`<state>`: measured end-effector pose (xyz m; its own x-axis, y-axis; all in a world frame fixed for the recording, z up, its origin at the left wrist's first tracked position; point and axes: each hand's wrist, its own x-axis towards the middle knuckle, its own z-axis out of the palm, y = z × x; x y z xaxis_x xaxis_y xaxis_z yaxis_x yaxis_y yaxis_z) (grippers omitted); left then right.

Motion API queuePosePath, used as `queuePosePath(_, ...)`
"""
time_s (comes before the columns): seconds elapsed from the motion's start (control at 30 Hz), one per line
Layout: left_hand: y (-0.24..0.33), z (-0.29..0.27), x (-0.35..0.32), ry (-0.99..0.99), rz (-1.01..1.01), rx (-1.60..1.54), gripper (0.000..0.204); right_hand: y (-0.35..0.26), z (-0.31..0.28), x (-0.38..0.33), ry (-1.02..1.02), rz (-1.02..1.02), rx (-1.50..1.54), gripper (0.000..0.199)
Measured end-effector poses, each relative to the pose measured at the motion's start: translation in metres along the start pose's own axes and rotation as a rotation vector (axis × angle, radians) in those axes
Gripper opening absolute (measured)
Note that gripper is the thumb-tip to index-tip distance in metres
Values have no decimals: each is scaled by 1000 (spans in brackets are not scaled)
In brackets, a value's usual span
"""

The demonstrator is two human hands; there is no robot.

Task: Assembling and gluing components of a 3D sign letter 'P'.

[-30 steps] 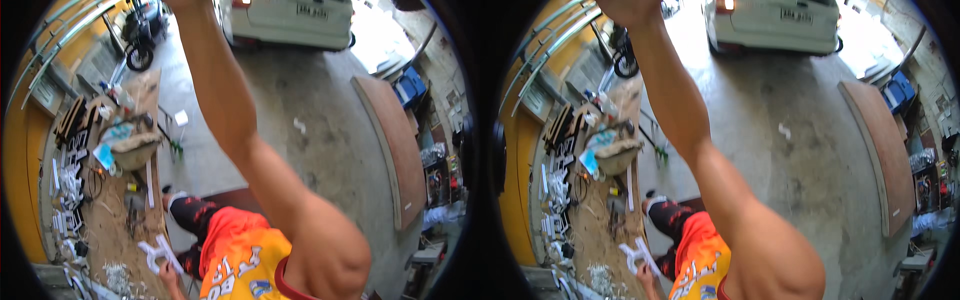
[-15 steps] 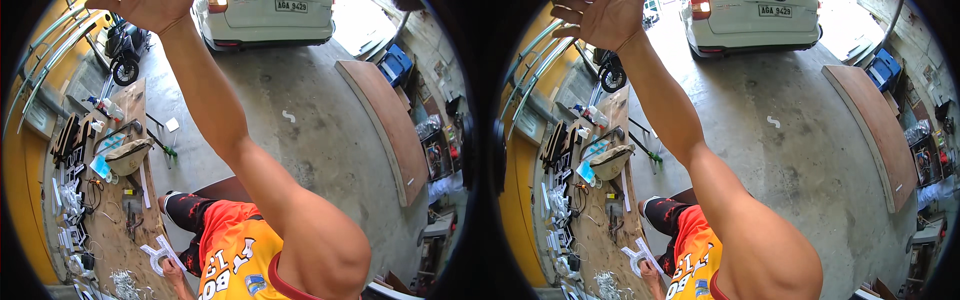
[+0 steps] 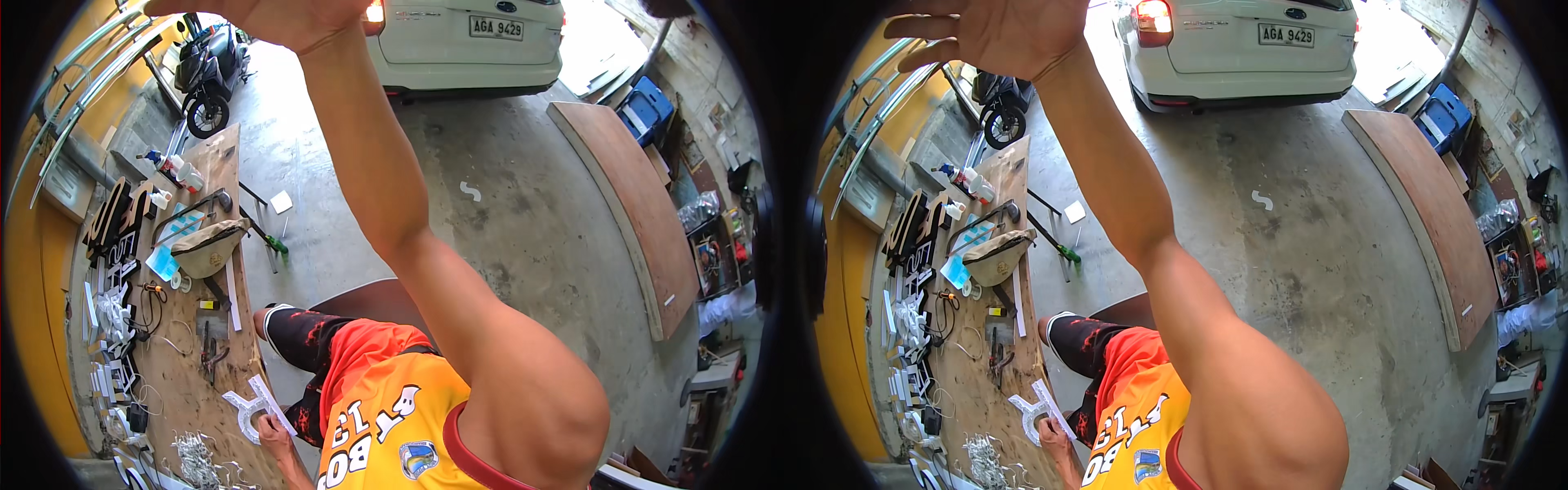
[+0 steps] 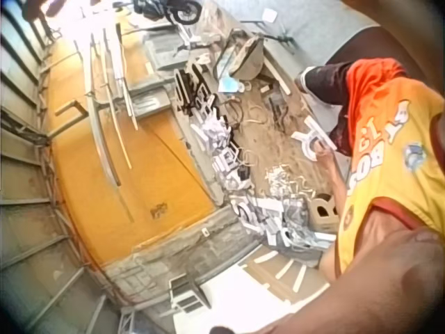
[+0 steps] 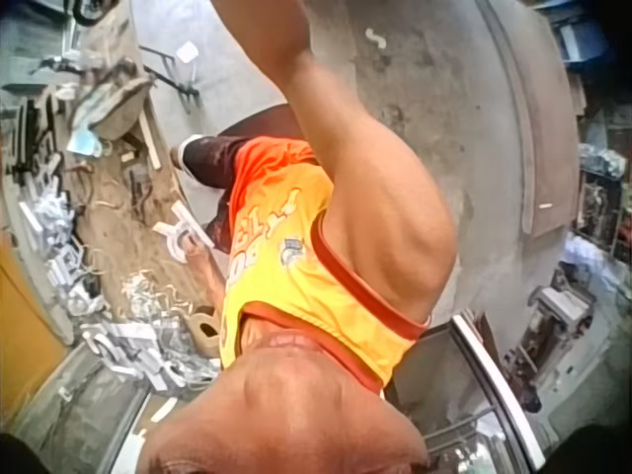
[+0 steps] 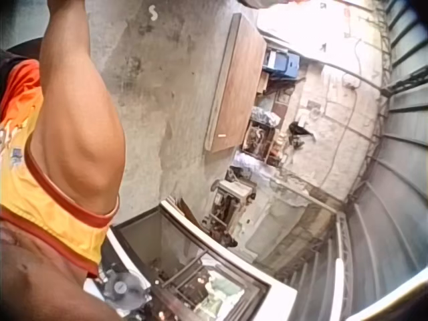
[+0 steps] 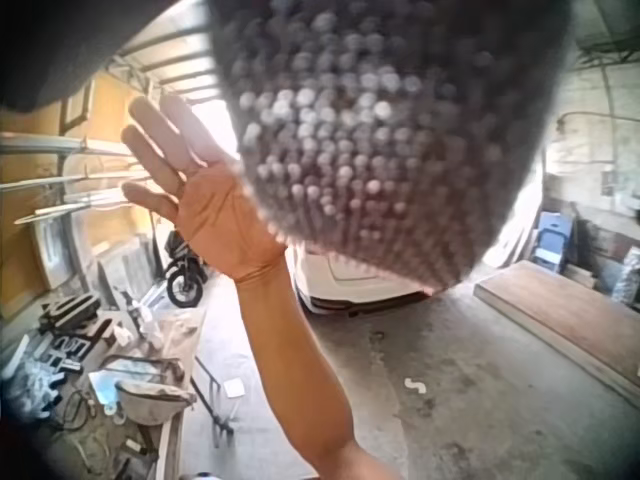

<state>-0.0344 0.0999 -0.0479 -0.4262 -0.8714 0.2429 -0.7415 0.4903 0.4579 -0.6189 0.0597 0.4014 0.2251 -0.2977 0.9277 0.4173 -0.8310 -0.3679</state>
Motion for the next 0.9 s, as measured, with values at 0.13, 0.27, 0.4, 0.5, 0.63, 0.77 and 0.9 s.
queuePosePath(0.13, 4, -3, 1, -20, -17, 2, 13, 11, 13, -17, 17, 56, -45, 58)
queuePosePath(0.27, 7, -3, 0, 3, -12, -13, 13, 29, 35, -40, 30, 140, -107, 53)
queuePosePath(0.4, 8, -3, 2, -48, -97, 11, 12, 57, 70, -71, 39, 269, -175, 48)
queuePosePath(0.5, 7, -2, 4, -6, -45, 1, 12, 81, 101, -97, 29, 375, -205, 45)
queuePosePath(0.63, 9, 1, 0, 30, -60, -7, 12, 115, 138, -132, 53, 470, -220, 40)
queuePosePath(0.77, 10, 2, -1, 51, -61, -40, 12, 140, 173, -156, 22, 551, -246, 36)
queuePosePath(0.9, 9, -2, 0, 32, -61, -26, 14, 154, 192, -171, 13, 576, -285, 32)
